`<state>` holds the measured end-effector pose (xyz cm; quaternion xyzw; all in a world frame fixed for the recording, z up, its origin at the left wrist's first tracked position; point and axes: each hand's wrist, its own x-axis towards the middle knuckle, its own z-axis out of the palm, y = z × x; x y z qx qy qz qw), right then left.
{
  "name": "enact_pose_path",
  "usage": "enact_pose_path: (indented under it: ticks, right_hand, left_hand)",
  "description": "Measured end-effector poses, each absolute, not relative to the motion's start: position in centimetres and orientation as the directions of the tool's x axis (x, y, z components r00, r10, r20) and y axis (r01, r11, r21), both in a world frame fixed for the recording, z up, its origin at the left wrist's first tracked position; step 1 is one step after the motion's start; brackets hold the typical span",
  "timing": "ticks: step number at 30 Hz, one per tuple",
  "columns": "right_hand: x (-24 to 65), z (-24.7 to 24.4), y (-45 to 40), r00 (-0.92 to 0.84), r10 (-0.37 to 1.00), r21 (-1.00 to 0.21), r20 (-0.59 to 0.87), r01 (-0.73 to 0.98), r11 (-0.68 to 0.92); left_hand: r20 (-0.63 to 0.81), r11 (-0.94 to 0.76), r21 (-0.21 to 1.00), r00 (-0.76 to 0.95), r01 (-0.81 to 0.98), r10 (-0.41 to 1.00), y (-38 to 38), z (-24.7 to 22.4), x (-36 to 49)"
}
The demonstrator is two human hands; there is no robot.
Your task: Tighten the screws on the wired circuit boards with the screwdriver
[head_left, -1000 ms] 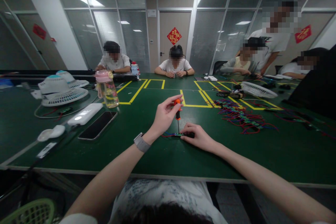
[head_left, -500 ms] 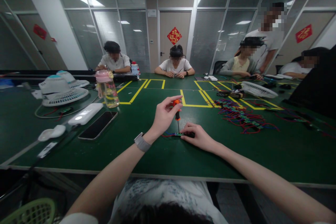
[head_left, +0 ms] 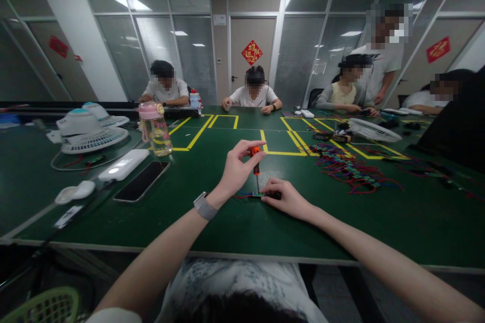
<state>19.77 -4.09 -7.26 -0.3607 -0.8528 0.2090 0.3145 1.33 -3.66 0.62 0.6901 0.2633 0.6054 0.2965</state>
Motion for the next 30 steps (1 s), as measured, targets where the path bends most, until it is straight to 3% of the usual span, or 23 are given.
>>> enact_pose_path:
  ticks: [2, 8, 14, 20, 26, 30]
  right_hand:
    - [19.79, -7.27, -4.05, -0.543, 0.743, -0.575, 0.390, 0.486, 0.658]
    - [19.77, -7.12, -4.14, -0.545, 0.745, -0.581, 0.385, 0.484, 0.655]
    - [19.75, -7.16, -4.14, -0.542, 0.745, -0.584, 0.389, 0.481, 0.654]
    - [19.74, -7.08, -4.19, -0.545, 0.745, -0.588, 0.385, 0.477, 0.653]
    - [19.69, -6.99, -4.23, -0.538, 0.750, -0.583, 0.384, 0.489, 0.649]
    - [19.72, -6.93, -4.28, -0.549, 0.744, -0.581, 0.381, 0.483, 0.655]
  left_hand:
    - [0.700, -0.707, 0.706, 0.114, 0.042, 0.705, -3.61, 0.74, 1.18]
    - [0.608, -0.589, 0.794, 0.221, -0.154, 0.762, -3.84, 0.85, 1.39]
    - [0.729, -0.736, 0.672, 0.101, 0.084, 0.677, -3.82, 0.82, 1.12]
    - [0.629, -0.617, 0.777, 0.214, -0.127, 0.747, -3.86, 0.95, 1.26]
    - [0.714, -0.722, 0.688, 0.108, 0.076, 0.692, -4.03, 0.88, 1.21]
    - [0.676, -0.677, 0.734, 0.162, -0.053, 0.719, -3.91, 0.88, 1.27]
